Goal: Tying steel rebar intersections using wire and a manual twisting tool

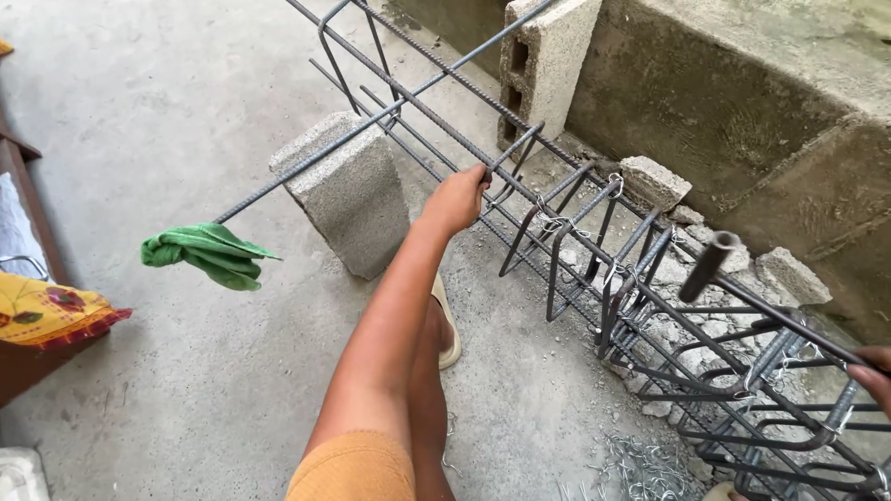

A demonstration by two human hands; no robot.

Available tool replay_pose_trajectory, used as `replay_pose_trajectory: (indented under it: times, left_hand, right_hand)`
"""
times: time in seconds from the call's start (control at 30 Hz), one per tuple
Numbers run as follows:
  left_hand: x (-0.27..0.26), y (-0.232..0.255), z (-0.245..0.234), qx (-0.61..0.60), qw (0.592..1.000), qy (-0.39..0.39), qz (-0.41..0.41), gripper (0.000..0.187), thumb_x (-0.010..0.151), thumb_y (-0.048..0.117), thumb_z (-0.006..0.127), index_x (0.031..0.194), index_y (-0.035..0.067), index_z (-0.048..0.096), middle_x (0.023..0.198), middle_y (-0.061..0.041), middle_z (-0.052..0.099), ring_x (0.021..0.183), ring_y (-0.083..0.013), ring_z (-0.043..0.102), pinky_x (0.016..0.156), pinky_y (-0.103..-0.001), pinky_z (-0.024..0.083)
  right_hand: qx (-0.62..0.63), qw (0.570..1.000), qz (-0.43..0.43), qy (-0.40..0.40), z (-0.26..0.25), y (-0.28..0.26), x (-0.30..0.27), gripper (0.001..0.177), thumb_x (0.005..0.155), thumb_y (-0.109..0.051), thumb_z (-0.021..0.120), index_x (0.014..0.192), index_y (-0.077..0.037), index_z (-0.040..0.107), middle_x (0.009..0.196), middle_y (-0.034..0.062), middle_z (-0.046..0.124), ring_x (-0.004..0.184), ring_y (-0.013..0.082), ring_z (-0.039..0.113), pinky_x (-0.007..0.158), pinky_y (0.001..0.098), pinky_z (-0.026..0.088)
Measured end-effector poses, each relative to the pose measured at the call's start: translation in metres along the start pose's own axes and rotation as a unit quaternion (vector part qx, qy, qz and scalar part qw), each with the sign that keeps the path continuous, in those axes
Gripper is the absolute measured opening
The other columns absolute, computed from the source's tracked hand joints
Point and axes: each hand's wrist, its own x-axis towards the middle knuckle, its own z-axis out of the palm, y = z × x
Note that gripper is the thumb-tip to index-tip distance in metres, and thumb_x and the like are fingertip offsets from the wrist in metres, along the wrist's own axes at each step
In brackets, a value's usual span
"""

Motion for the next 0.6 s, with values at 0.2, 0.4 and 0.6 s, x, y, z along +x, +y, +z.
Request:
replay_pose_trajectory:
  times: [0.2, 0.4, 0.6]
  left_hand:
    - [0.004, 0.0, 0.007, 0.021, 0.998, -0.027, -0.045, 0.014, 0.099, 0.017, 0.054, 0.109, 0.01, 0.06, 0.097, -0.013, 0.076, 0.084, -0.0372, 0.071, 0.074, -0.05, 0.055]
    - [0.002, -0.001, 0.011, -0.005, 1.0, -0.01, -0.02, 0.012, 0.097, 0.014, 0.054, 0.107, 0.007, 0.059, 0.1, -0.01, 0.077, 0.087, -0.0358, 0.072, 0.075, -0.047, 0.055]
    - [0.001, -0.002, 0.007, -0.003, 1.0, -0.022, -0.017, 0.015, 0.098, 0.016, 0.054, 0.109, 0.007, 0.059, 0.103, -0.01, 0.078, 0.089, -0.0366, 0.073, 0.076, -0.049, 0.056]
  right_hand:
    - [-0.459, 0.874, -0.144, -0.064, -0.038, -0.444, 0.03, 0.036, 0.105, -0.037, 0.049, 0.138, -0.026, 0.058, 0.07, -0.0098, 0.079, 0.04, 0.0049, 0.065, 0.037, 0.0155, 0.049]
    - [-0.362, 0.914, -0.069, -0.17, 0.003, -0.624, 0.093, 0.045, 0.113, -0.025, 0.044, 0.158, -0.025, 0.044, 0.079, 0.0084, 0.076, 0.042, 0.013, 0.048, 0.036, 0.0234, 0.042]
    - [-0.165, 0.961, -0.223, -0.007, 0.059, -0.589, 0.126, 0.048, 0.111, -0.006, 0.051, 0.158, -0.01, 0.049, 0.077, 0.02, 0.07, 0.037, 0.0187, 0.05, 0.028, 0.0298, 0.044]
